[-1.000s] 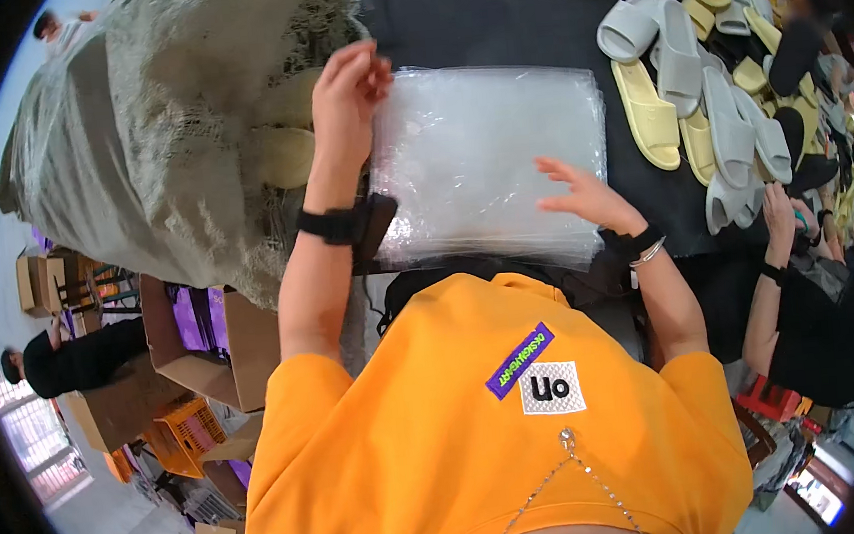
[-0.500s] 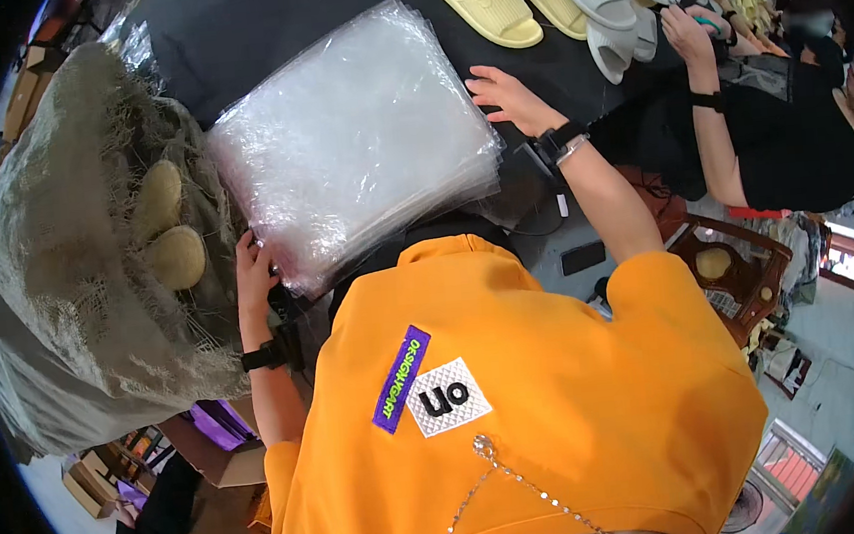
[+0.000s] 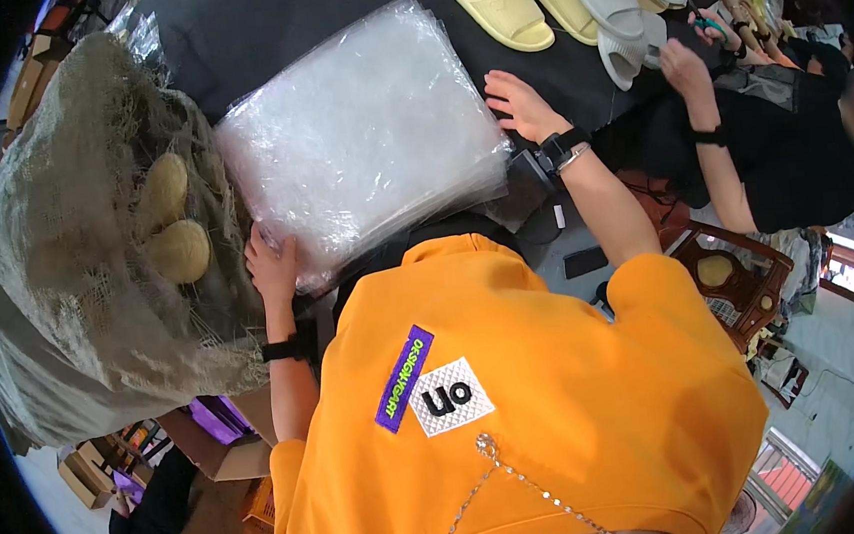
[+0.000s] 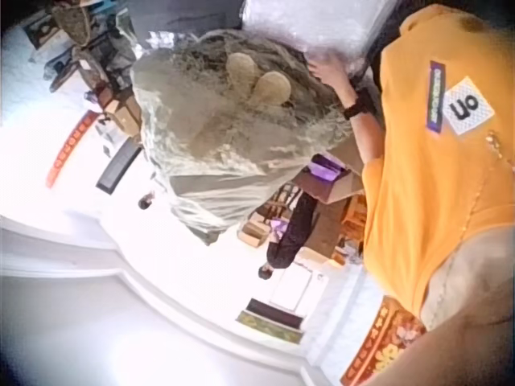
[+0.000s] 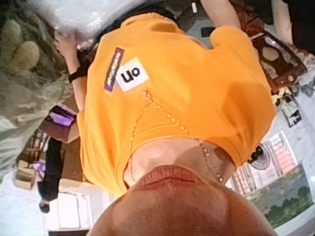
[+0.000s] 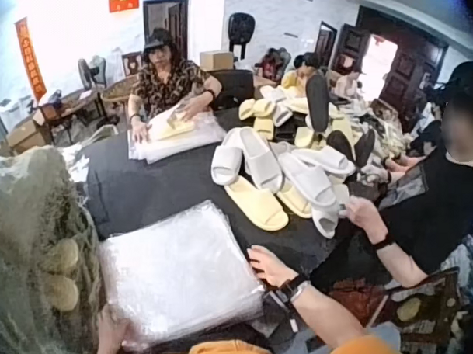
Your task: Placing pairs of manufactured sandals into plastic bags on a workbench.
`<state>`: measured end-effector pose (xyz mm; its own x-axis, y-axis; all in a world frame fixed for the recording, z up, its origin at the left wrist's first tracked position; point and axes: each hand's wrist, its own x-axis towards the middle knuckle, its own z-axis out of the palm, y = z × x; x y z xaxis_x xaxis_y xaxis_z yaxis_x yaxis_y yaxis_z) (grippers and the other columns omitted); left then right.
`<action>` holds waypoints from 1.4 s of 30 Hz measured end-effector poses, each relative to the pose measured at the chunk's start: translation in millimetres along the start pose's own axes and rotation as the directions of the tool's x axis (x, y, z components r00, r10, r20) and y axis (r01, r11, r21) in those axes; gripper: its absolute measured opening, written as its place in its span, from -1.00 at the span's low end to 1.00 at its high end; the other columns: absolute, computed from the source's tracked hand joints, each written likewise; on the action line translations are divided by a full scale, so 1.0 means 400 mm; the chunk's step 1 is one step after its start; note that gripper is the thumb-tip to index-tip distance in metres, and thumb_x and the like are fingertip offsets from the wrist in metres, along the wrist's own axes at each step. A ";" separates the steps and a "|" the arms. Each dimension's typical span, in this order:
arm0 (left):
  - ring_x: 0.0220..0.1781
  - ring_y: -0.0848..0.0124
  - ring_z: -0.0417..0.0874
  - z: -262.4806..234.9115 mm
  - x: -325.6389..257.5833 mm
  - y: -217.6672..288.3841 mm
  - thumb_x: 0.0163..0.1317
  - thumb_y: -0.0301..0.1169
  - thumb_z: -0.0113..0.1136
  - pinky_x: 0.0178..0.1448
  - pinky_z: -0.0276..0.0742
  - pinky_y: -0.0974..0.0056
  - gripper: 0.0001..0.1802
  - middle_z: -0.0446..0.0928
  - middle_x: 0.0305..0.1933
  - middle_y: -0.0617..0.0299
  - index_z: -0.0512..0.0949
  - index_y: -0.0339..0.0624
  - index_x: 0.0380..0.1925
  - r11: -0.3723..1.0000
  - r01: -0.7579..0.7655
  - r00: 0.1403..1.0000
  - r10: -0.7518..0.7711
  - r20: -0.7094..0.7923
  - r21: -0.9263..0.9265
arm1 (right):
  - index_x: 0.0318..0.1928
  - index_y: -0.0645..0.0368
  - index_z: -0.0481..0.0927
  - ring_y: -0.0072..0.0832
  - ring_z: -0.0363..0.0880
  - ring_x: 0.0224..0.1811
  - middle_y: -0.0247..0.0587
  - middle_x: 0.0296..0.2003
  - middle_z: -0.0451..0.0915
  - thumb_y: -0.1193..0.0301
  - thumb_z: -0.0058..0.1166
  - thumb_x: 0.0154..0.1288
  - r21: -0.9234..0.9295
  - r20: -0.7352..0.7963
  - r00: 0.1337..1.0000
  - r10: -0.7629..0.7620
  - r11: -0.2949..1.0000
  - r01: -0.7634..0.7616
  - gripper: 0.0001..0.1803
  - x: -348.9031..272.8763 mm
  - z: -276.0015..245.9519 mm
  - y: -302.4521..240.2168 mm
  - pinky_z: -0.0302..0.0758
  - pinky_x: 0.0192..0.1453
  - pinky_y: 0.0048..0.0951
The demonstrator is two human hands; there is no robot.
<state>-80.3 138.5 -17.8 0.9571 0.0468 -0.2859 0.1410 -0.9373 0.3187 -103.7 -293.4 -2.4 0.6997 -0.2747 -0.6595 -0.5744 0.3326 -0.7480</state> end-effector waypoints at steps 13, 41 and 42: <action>0.04 0.13 0.42 -0.287 -0.105 0.599 0.02 -0.56 0.15 0.12 0.27 0.17 -0.63 0.48 -0.05 0.08 0.49 -0.19 -0.09 0.174 -0.958 0.263 0.852 -0.454 -0.228 | -0.01 0.13 0.39 -0.48 0.52 -0.19 -0.26 -0.15 0.50 0.42 -0.03 0.23 0.521 -0.087 0.657 -0.748 0.528 0.671 -0.70 -0.151 0.231 -0.403 0.46 -0.21 -0.47; -0.29 0.21 0.44 -0.235 -0.168 0.699 0.01 -0.66 0.05 -0.19 0.37 0.26 -0.78 0.42 -0.36 0.11 0.50 -0.28 -0.28 0.153 -0.948 0.300 0.724 -0.621 -0.280 | -0.26 -0.12 0.59 -0.34 0.50 -0.22 -0.44 -0.31 0.57 0.27 0.05 0.08 -0.953 0.131 -0.096 -0.987 -0.152 0.260 -0.82 -0.086 0.409 -0.479 0.23 -0.15 -0.15; -0.28 0.23 0.45 -0.233 -0.167 0.695 0.03 -0.65 0.05 -0.18 0.37 0.27 -0.80 0.43 -0.35 0.11 0.50 -0.29 -0.29 0.154 -0.916 0.356 0.734 -0.578 -0.370 | -0.27 -0.09 0.59 -0.36 0.50 -0.24 -0.42 -0.33 0.57 0.28 0.06 0.08 -0.948 0.083 -0.052 -0.995 -0.094 0.303 -0.82 -0.085 0.408 -0.476 0.25 -0.16 -0.19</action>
<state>-81.6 -92.8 174.2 0.5909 -0.4719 0.6543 -0.7617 -0.0591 0.6452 51.4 -200.0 174.6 0.5705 -0.2423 0.7848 -0.1363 -0.9702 -0.2004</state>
